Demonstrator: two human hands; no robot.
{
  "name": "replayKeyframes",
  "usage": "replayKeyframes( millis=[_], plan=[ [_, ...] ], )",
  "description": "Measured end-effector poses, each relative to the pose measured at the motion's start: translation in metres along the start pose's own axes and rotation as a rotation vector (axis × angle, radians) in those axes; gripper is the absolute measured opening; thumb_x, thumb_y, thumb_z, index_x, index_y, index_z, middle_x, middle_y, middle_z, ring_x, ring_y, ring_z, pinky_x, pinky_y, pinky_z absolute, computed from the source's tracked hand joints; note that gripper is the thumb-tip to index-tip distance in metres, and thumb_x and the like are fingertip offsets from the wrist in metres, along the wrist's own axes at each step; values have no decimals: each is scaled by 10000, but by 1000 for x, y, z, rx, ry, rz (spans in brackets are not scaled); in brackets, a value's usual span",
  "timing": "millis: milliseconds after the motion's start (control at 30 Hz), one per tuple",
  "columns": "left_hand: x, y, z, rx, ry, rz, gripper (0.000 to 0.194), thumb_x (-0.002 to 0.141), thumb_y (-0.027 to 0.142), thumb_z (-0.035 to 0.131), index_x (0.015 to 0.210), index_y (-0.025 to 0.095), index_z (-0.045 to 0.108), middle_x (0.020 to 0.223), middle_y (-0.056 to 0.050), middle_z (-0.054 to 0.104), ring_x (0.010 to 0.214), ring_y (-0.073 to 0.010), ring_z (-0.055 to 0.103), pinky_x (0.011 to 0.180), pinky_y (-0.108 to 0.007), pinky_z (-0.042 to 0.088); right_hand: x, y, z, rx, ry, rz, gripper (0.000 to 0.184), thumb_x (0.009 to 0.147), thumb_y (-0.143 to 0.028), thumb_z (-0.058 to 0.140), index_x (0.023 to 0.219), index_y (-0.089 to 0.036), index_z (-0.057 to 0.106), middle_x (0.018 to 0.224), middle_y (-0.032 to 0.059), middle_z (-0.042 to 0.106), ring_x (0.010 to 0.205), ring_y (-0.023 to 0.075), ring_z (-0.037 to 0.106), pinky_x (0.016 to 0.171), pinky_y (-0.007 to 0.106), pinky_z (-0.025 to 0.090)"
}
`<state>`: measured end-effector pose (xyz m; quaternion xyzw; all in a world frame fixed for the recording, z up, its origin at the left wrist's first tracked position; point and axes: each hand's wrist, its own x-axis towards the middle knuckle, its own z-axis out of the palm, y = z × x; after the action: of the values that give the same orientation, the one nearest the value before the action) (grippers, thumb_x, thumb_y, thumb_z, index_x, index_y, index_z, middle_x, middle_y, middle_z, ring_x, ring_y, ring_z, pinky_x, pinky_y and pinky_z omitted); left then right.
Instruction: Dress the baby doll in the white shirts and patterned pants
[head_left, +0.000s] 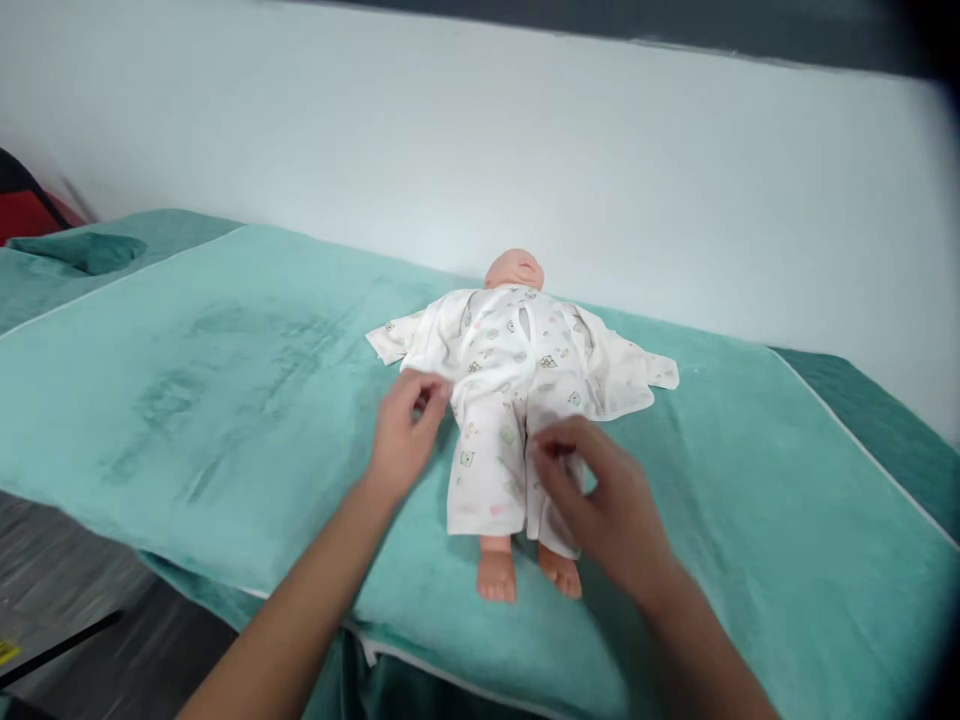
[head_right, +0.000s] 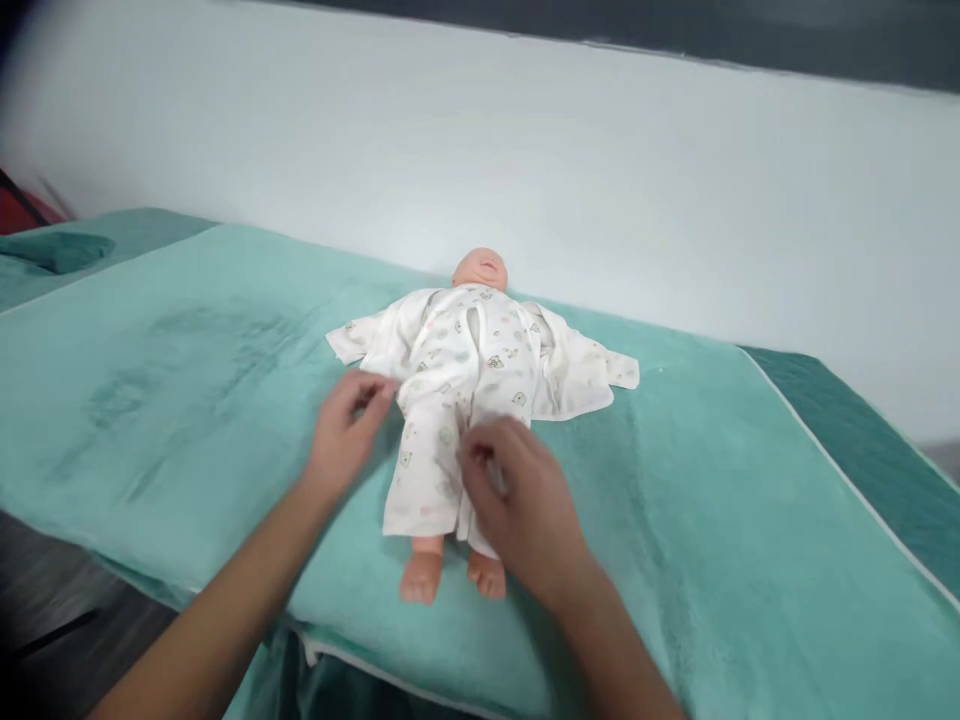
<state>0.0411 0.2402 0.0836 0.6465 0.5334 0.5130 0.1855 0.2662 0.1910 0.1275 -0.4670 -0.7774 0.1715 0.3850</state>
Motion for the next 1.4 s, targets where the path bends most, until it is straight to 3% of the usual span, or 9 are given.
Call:
replayKeyframes(
  millis=[133, 267, 367, 567, 700, 867, 1000, 1200, 1400],
  plan=[
    [-82, 16, -26, -32, -209, -58, 202, 918, 195, 566, 1108, 243, 612, 1013, -20, 614, 921, -157, 605, 848, -315, 489, -61, -15, 15, -183, -106, -73, 256, 883, -139, 608, 1115, -248, 594, 1086, 37, 671, 1025, 241, 577, 923, 419, 402],
    [-117, 31, -22, 170, -291, -18, 338, 858, 162, 627, 1176, 269, 581, 1126, -37, 637, 1044, -214, 600, 938, -406, 439, -71, -29, 28, -368, -95, -7, 270, 868, -120, 599, 1117, -224, 599, 1067, 65, 687, 1014, 284, 586, 931, 469, 370],
    [-117, 39, -12, 244, -211, -29, 157, 897, 157, 546, 1017, 240, 603, 1044, -27, 669, 1009, -218, 603, 905, -408, 422, -64, -32, 33, -401, -77, 4, 133, 923, -132, 533, 991, -217, 609, 956, 57, 690, 944, 273, 598, 909, 471, 368],
    [-131, 49, -16, -39, -90, -93, 80, 890, 179, 512, 865, 232, 566, 890, -11, 614, 868, -179, 600, 800, -318, 480, -75, -41, 23, -206, -30, -60, 138, 858, -72, 569, 887, -208, 565, 887, 22, 665, 911, 220, 586, 915, 415, 400],
    [-147, 50, -24, -24, -135, -134, 73, 894, 188, 516, 871, 224, 575, 917, -19, 623, 902, -192, 603, 835, -335, 478, -92, -36, 7, -81, -21, -122, 138, 914, -95, 529, 935, -223, 576, 948, 24, 675, 952, 209, 593, 938, 408, 426],
    [-145, 64, -25, 36, -78, -36, 78, 954, 266, 516, 930, 233, 582, 963, -38, 627, 942, -204, 596, 856, -363, 487, -107, 4, -3, -82, 136, 107, 297, 893, -114, 529, 1170, -219, 550, 1170, 94, 613, 1096, 251, 580, 910, 418, 492],
    [-128, 85, -8, 258, -184, 220, 217, 928, 206, 546, 1134, 249, 597, 1136, -71, 649, 1105, -248, 565, 954, -427, 461, -104, 22, 9, -172, 79, 198, 230, 861, -197, 613, 1088, -203, 573, 1067, 96, 636, 986, 282, 593, 825, 433, 497],
    [-106, 104, 18, 602, -345, 317, 220, 915, 151, 529, 1103, 217, 622, 1108, -74, 665, 1134, -291, 545, 1095, -545, 344, -97, 10, 16, -7, 140, 169, 93, 921, -182, 512, 967, -219, 584, 905, 43, 625, 856, 218, 584, 757, 346, 474],
    [-106, 103, 22, 380, -366, 257, 141, 954, 224, 524, 1075, 247, 593, 1102, -28, 674, 1131, -231, 570, 1134, -488, 315, -101, -4, -1, 204, 185, 118, 62, 961, -242, 531, 953, -230, 591, 902, 33, 607, 836, 191, 584, 764, 332, 477]
  ],
)
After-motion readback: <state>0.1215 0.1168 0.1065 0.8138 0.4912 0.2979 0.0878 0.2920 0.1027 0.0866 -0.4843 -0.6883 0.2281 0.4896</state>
